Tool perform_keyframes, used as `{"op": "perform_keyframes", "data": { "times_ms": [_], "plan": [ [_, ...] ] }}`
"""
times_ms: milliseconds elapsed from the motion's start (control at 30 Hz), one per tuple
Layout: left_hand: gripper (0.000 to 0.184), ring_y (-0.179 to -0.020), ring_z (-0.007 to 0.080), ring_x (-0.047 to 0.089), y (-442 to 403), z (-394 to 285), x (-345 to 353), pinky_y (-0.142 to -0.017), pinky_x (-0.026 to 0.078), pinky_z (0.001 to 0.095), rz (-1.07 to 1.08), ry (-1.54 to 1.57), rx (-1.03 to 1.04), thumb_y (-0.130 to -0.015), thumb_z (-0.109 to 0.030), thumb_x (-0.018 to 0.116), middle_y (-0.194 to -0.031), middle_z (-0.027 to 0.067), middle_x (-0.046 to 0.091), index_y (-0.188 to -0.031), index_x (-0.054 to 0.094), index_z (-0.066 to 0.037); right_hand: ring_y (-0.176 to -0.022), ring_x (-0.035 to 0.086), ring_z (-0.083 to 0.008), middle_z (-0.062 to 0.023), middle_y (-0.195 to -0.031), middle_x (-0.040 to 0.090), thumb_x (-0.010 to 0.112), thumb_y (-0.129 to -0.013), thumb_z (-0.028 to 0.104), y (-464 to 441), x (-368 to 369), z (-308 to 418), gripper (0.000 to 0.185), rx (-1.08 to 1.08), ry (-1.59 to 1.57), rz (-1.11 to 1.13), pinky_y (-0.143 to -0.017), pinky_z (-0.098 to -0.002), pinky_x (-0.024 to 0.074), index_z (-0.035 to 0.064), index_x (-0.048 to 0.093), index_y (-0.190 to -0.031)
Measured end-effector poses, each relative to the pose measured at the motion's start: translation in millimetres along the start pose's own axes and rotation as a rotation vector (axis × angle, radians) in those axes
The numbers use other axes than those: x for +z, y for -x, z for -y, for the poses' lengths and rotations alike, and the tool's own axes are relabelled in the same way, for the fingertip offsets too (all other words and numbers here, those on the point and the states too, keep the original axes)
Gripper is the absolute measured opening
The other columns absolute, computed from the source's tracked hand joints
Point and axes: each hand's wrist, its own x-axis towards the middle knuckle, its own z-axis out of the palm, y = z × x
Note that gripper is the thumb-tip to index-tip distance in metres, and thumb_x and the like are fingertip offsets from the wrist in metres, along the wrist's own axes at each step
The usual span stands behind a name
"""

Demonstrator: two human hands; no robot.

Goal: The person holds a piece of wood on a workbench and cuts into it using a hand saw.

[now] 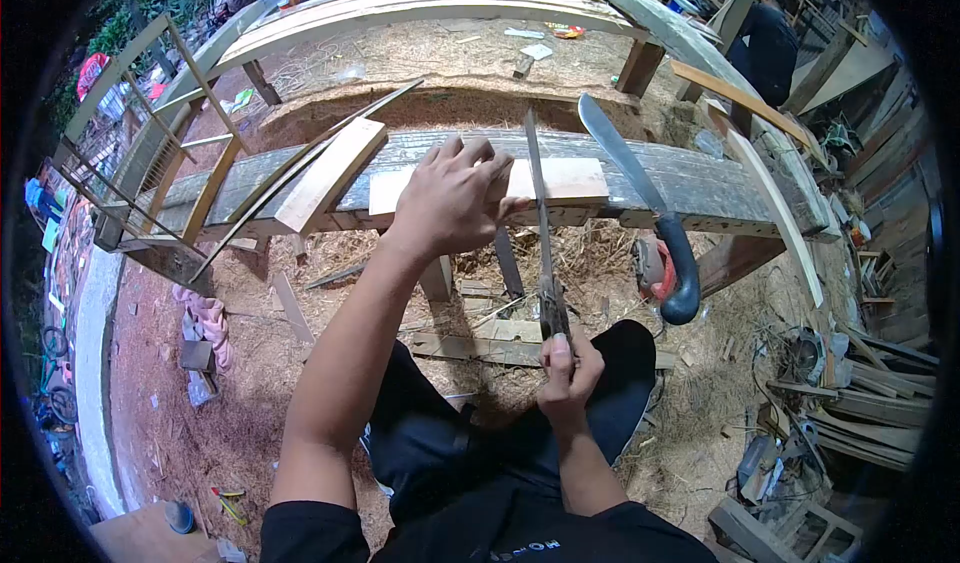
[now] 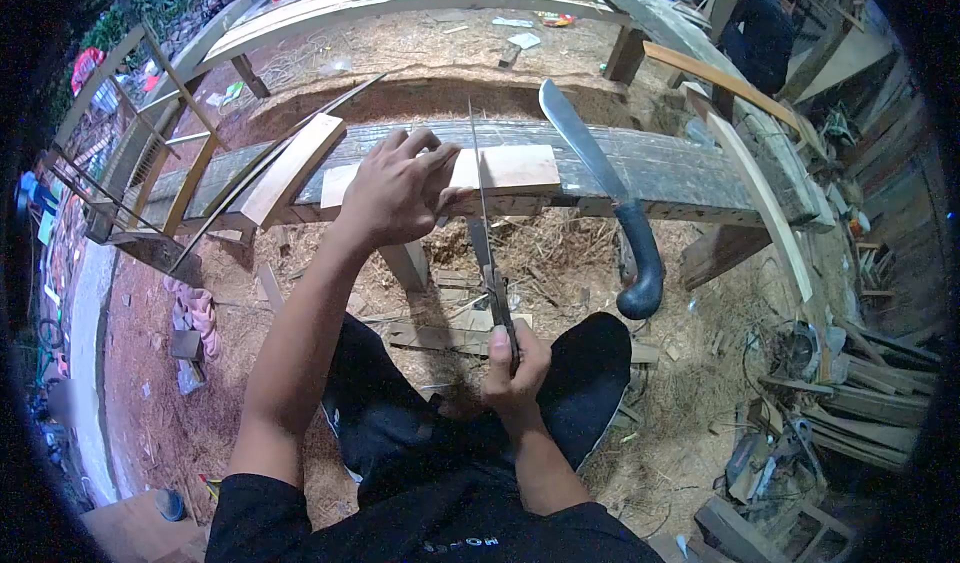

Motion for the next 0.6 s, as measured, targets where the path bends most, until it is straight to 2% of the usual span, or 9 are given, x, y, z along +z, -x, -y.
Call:
{"op": "perform_keyframes", "data": {
  "times_ms": [67, 233, 367, 433, 500, 567, 600],
  "plan": [
    [0.051, -0.114, 0.0323, 0.057, 0.3, -0.2, -1.1, -0.104, 0.048, 0.0457, 0.014, 0.007, -0.006, -0.092, -0.034, 0.073, -0.122, 0.0107, 0.061, -0.137, 0.066, -0.011, -0.054, 0.038, -0.0053, 0.0021, -0.062, 0.046, 0.053, -0.103, 0.038, 3.2, 11.0, -8.7, 0.042, -0.009, -0.054, -0.042, -0.05, -0.0264, 0.0262, 0.0055, 0.05, -0.076],
    [0.05, -0.114, 0.0327, 0.057, 0.8, 1.5, 0.9, -0.103, 0.049, 0.0458, -0.027, 0.02, 0.014, -0.091, -0.031, 0.074, -0.12, 0.0109, 0.062, -0.136, 0.067, -0.011, -0.052, 0.037, -0.0061, 0.0013, -0.059, 0.045, 0.053, -0.102, 0.039, -2.0, 9.0, -25.8, 0.045, -0.079, -0.029, -0.045, -0.049, -0.0272, 0.0252, 0.0053, 0.048, -0.072],
    [0.05, -0.113, 0.0318, 0.058, -3.0, 2.0, 3.8, -0.101, 0.051, 0.0449, -0.041, -0.001, -0.012, -0.091, -0.03, 0.074, -0.119, 0.011, 0.063, -0.136, 0.067, -0.01, -0.05, 0.04, -0.0067, 0.0014, -0.057, 0.045, 0.053, -0.102, 0.035, 25.9, -9.1, -37.6, 0.045, -0.079, 0.057, -0.023, -0.048, -0.0268, 0.0288, 0.0047, 0.047, -0.069],
    [0.05, -0.112, 0.0317, 0.058, -6.6, 5.1, 5.0, -0.101, 0.051, 0.0445, -0.035, -0.002, 0.001, -0.091, -0.03, 0.074, -0.119, 0.0113, 0.063, -0.136, 0.067, -0.01, -0.05, 0.04, -0.0065, 0.0018, -0.057, 0.045, 0.052, -0.102, 0.035, 36.4, -13.5, -26.1, 0.045, -0.103, 0.0, -0.045, -0.048, -0.0269, 0.0292, 0.0047, 0.047, -0.068],
    [0.049, -0.111, 0.0321, 0.059, -6.5, 6.5, 6.0, -0.101, 0.051, 0.0441, -0.006, 0.033, 0.022, -0.091, -0.03, 0.074, -0.117, 0.0123, 0.063, -0.135, 0.068, -0.008, -0.051, 0.04, -0.0059, 0.0018, -0.057, 0.045, 0.053, -0.101, 0.034, 36.5, -12.4, -12.9, 0.045, -0.069, -0.051, -0.064, -0.048, -0.0263, 0.0283, 0.0049, 0.047, -0.068],
    [0.048, -0.113, 0.033, 0.059, -7.2, 3.4, 2.3, -0.102, 0.051, 0.0448, 0.009, 0.044, 0.0, -0.091, -0.028, 0.075, -0.117, 0.0128, 0.063, -0.134, 0.068, -0.007, -0.051, 0.04, -0.0057, 0.0017, -0.057, 0.045, 0.053, -0.101, 0.031, 19.5, -7.5, 0.1, 0.042, 0.004, 0.042, -0.02, -0.049, -0.0262, 0.0274, 0.0049, 0.047, -0.068],
    [0.048, -0.113, 0.033, 0.059, -8.0, 4.0, 3.0, -0.102, 0.051, 0.0448, 0.009, 0.042, 0.007, -0.091, -0.028, 0.075, -0.117, 0.0128, 0.063, -0.134, 0.068, -0.007, -0.052, 0.039, -0.0056, 0.002, -0.058, 0.046, 0.052, -0.101, 0.027, 6.4, -0.9, -5.5, 0.039, -0.089, 0.091, -0.042, -0.049, -0.0264, 0.0273, 0.0046, 0.047, -0.07]
  ]
}}
